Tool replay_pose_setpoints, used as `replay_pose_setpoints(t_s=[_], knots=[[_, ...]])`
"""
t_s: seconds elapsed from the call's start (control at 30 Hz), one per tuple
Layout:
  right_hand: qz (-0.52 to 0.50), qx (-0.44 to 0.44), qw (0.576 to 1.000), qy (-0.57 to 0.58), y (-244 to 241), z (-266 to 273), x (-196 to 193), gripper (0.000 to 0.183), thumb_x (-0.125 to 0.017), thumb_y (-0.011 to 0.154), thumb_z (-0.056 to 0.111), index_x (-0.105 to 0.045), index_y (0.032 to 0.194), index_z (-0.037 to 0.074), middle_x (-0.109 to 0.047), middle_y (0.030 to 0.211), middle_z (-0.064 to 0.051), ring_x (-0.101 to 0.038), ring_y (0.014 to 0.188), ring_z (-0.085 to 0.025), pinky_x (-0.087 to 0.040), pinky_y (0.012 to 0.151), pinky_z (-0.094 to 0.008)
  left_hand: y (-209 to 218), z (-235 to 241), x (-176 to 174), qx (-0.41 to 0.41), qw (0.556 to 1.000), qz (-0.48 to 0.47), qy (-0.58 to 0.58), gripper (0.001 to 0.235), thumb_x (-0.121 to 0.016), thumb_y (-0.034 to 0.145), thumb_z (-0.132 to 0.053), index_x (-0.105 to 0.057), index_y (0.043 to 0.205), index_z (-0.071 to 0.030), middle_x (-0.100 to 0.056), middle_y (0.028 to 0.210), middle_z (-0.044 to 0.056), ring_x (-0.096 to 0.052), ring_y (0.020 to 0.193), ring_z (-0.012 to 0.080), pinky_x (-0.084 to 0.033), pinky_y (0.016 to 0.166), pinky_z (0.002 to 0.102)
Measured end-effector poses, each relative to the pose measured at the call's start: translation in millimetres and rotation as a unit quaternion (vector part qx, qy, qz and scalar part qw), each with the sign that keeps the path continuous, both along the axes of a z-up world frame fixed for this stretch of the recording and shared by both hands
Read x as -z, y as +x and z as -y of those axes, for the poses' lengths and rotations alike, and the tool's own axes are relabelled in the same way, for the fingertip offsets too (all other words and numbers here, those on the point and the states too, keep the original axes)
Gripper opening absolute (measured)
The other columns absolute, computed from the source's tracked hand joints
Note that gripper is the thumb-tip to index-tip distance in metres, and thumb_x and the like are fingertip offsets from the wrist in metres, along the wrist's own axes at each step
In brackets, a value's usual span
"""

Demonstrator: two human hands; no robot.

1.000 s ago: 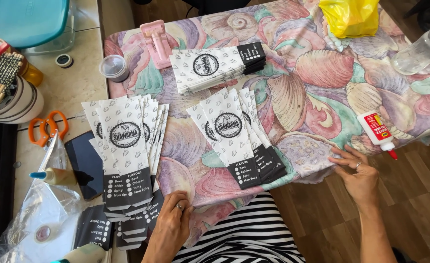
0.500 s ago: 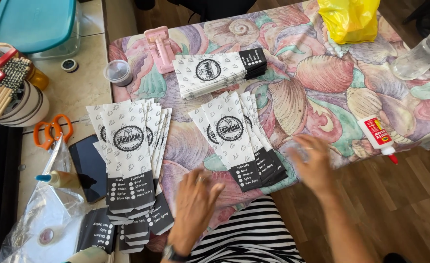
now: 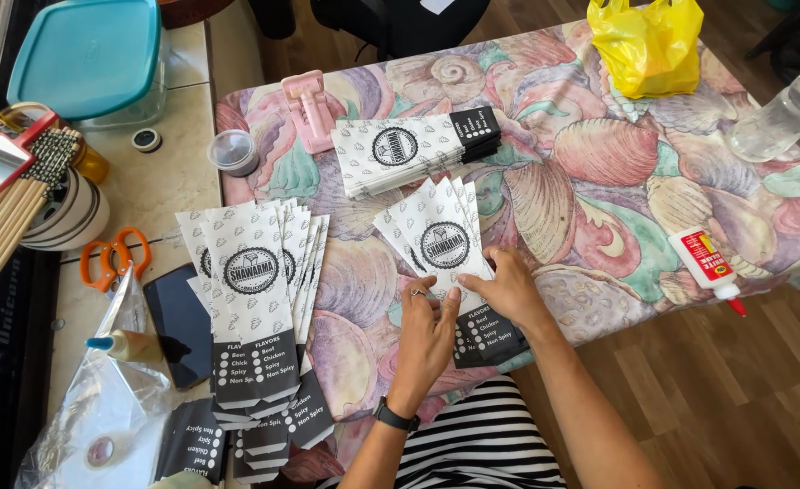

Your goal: Applying glue to the edges of paper food wraps and folding them to create sleeves.

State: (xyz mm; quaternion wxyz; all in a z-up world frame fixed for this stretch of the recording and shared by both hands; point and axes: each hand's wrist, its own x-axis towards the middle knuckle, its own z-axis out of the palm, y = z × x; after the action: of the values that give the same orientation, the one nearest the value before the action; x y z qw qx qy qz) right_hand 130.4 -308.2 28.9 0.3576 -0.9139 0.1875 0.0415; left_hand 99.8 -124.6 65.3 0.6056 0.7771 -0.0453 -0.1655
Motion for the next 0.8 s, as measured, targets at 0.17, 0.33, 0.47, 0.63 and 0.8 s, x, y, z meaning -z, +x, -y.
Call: replay_pose_setpoints(t_s=[0.17, 0.33, 0.47, 0.63, 0.8], knots=[[0.097, -0.089, 0.989, -0.074, -16, -15, -46, 0.041, -0.078, 0.081, 0.01, -0.068, 0.12, 0.002, -0.074, 0.105, -0.023, -0.071, 0.103, -0.043, -0.056, 0.088, -0.051, -1, -6, -5, -0.067, 0.983, -0.067, -0.157, 0.065, -0.055, 0.103, -0.029, -0.029, 0.147, 0.011, -0.042, 0.144, 0.036, -0.054, 0.131, 0.0505, -0.049, 0.104, 0.058], [0.192, -0.237, 0.932, -0.195, -34, -34, -101, 0.028, -0.075, 0.086, 0.009, -0.076, 0.114, 0.013, -0.078, 0.098, -0.007, -0.076, 0.093, -0.025, -0.061, 0.079, -0.038, 10, 12, 29, -0.16, 0.858, -0.199, -0.445, 0.093, -0.06, 0.082, 0.009, -0.005, 0.156, 0.012, -0.031, 0.142, 0.026, -0.043, 0.133, 0.035, -0.041, 0.105, 0.043], [0.192, -0.222, 0.928, -0.229, -44, -20, -96, 0.018, -0.081, 0.082, 0.021, -0.078, 0.098, 0.015, -0.076, 0.093, -0.004, -0.073, 0.091, -0.023, -0.06, 0.076, -0.038, 27, 16, 108, -0.23, 0.768, -0.2, -0.563, 0.076, -0.058, 0.067, 0.013, -0.041, 0.14, 0.002, -0.049, 0.126, 0.011, -0.058, 0.109, 0.0305, -0.05, 0.098, 0.042], [0.214, -0.195, 0.938, -0.192, -51, -9, -87, 0.011, -0.079, 0.086, 0.027, -0.079, 0.094, 0.02, -0.076, 0.088, 0.002, -0.071, 0.088, -0.019, -0.059, 0.074, -0.033, 28, 20, 107, -0.225, 0.757, -0.187, -0.584, 0.066, -0.057, 0.062, 0.02, -0.062, 0.124, -0.004, -0.058, 0.124, 0.009, -0.062, 0.106, 0.0318, -0.054, 0.097, 0.045], [0.043, -0.27, 0.947, -0.17, -59, -22, -94, 0.078, -0.08, 0.079, 0.059, -0.065, 0.131, 0.004, -0.059, 0.14, -0.023, -0.066, 0.118, -0.039, -0.059, 0.092, -0.049, 27, 23, 68, -0.215, 0.758, -0.16, -0.594, 0.048, -0.056, 0.07, 0.02, -0.056, 0.108, -0.009, -0.06, 0.117, 0.006, -0.064, 0.1, 0.0263, -0.056, 0.088, 0.038]])
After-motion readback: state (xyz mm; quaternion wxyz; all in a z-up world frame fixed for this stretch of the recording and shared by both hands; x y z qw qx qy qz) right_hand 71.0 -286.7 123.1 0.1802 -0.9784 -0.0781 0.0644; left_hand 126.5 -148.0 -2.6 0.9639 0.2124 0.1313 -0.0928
